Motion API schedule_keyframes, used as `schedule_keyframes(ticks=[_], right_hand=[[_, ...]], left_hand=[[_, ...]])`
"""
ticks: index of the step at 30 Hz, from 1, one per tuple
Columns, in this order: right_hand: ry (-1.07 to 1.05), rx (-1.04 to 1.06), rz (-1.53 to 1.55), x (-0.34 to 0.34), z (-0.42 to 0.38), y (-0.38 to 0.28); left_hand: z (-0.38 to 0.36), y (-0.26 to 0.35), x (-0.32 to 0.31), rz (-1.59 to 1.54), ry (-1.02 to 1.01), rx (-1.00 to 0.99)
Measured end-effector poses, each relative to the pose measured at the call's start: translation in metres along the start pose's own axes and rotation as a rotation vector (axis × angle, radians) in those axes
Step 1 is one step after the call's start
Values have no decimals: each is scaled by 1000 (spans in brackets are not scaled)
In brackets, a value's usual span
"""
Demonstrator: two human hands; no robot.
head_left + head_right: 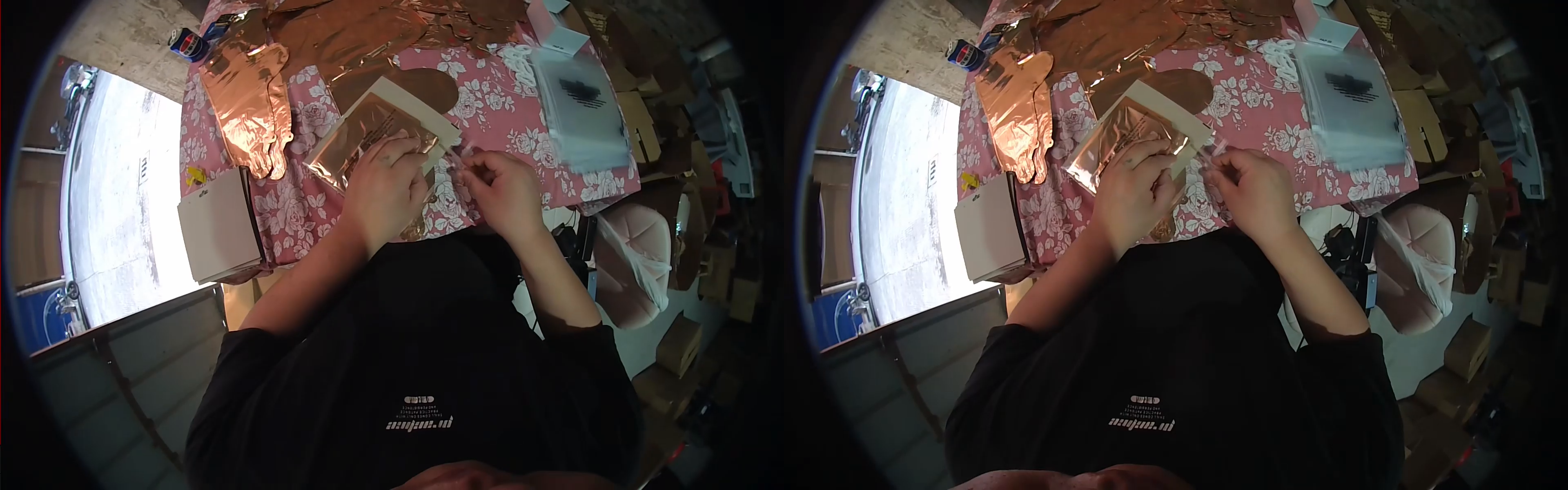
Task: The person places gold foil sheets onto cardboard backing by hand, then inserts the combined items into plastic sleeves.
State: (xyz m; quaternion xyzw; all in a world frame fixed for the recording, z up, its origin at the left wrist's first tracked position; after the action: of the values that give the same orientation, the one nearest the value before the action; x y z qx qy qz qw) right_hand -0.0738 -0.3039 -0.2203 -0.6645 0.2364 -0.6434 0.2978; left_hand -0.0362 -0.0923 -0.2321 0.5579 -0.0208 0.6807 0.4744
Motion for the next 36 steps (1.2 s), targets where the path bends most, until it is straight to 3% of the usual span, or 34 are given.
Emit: schedule_keyframes(ticks=[7,18,21,28,31,33,34,36], right_hand=[[84,67,-149,-7,25,-6],[270,176,-7,-19,32,-2],[192,61,-105,-12,25,-4],[242,51,-218,-5,36,-6],[152,19,-164,-4,43,-2],[-48,-165,249,-5,47,0],[-47,-163,250,-7,48,2],[9,-34,546,-13,52,9]], left_hand=[[-3,0,-3,-26,-7,-5],[-3,-2,0,-39,2,-15],[-4,-1,0,-45,-5,-18],[-3,1,0,-19,-30,-27],[-3,1,2,-26,-49,-21],[-3,8,7,-19,-81,-28],[-2,12,10,-16,-113,-33],[-2,18,19,-53,-177,11]])
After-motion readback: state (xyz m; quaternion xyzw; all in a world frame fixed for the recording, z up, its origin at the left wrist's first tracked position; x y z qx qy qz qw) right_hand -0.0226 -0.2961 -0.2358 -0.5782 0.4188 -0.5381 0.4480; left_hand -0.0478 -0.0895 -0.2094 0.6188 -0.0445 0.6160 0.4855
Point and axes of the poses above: each hand's wrist, its own z-axis towards the middle knuckle, its own x-axis out of the back of the hand, y = z × x, the point moved 3 cm from there along z, towards the middle knuckle, and after that the axes turned 11 degrees about -y, right-handed, at the moved point
